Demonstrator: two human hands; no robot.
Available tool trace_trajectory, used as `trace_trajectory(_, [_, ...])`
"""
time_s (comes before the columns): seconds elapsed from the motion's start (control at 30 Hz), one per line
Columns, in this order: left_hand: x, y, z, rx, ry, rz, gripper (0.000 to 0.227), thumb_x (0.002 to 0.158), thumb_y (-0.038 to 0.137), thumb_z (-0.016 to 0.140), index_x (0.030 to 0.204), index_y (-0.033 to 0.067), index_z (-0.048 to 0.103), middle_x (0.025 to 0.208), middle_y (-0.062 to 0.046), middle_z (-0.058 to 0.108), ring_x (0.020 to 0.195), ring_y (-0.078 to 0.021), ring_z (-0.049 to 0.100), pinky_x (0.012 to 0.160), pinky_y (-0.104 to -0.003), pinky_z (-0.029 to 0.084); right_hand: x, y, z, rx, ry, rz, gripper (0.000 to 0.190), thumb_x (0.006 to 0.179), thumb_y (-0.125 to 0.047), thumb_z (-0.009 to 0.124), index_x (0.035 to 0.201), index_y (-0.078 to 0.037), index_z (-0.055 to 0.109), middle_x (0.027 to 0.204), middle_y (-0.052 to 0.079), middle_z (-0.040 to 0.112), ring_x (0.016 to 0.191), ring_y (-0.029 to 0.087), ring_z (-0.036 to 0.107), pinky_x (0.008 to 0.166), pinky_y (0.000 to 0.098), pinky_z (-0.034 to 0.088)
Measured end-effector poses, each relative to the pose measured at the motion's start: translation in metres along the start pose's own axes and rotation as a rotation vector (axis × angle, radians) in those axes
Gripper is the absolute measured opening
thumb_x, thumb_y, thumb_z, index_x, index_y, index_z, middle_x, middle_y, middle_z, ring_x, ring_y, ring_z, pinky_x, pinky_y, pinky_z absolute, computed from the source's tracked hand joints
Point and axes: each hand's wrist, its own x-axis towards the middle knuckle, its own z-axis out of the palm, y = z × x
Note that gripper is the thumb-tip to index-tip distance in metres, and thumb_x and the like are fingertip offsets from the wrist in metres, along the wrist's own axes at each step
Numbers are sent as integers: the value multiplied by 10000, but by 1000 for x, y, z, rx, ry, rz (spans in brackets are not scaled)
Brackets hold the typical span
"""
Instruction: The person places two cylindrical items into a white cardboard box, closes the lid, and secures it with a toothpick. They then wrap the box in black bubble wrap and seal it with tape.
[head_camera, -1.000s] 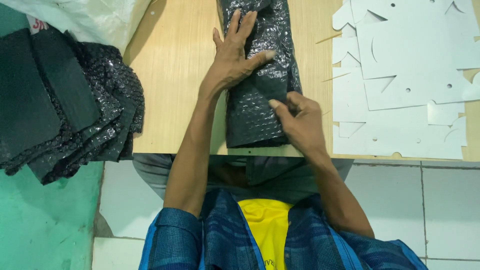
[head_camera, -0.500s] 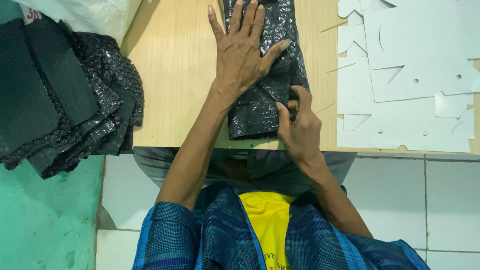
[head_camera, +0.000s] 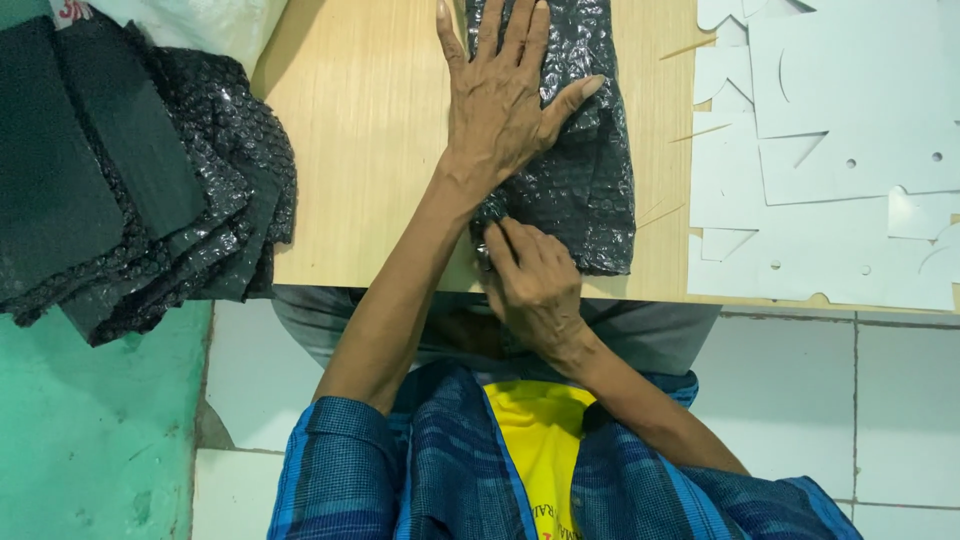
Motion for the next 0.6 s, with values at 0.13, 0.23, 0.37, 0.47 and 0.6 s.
trace_trajectory(0.13, [7, 1, -14, -32, -109, -38, 978, 1028, 823, 288, 1633, 62, 401, 1675, -139, 213, 1552, -326, 96, 1205, -644, -94, -10, 12, -6, 213, -74, 112, 425, 809, 112, 698, 1220, 29, 630, 1136, 214, 730, 988, 312, 750, 885, 338, 636])
trace_trajectory(0.23, [14, -4, -30, -59, -492, -95, 983, 979, 836, 169, 1688, 171, 24, 1748, -95, -31, 1588, -312, -97, 1255, -606, -103, -4, 20, -14, 452, -41, 361, 305, 892, 91, 601, 1187, 50, 668, 1089, 215, 740, 936, 303, 757, 843, 342, 637])
trace_trajectory(0.37, [22, -27, -35, -259, -683, 48, 1340, 787, 973, 505, 1667, 154, -86, 1702, -108, -192, 1539, -318, -249, 1223, -637, -177, 13, 31, -27, 635, -110, 761, 98, 1024, -94, 617, 1108, -62, 579, 777, 18, 535, 573, 87, 482, 519, 235, 435])
trace_trajectory(0.47, [26, -36, -33, -273, -773, 149, 1552, 681, 925, 781, 1665, 147, -133, 1673, -126, -265, 1497, -337, -310, 1208, -687, -157, 19, 34, -29, 745, -116, 979, 77, 1017, -123, 643, 1031, -97, 571, 679, -55, 459, 531, 37, 378, 491, 212, 335])
trace_trajectory(0.6, [24, -22, -35, -41, -772, 181, 1693, 580, 807, 965, 1660, 107, -135, 1687, -167, -219, 1504, -395, -253, 1209, -703, -65, 16, 36, -28, 720, -123, 971, 104, 1008, -135, 662, 1034, -88, 574, 676, -38, 524, 569, 54, 460, 572, 235, 447])
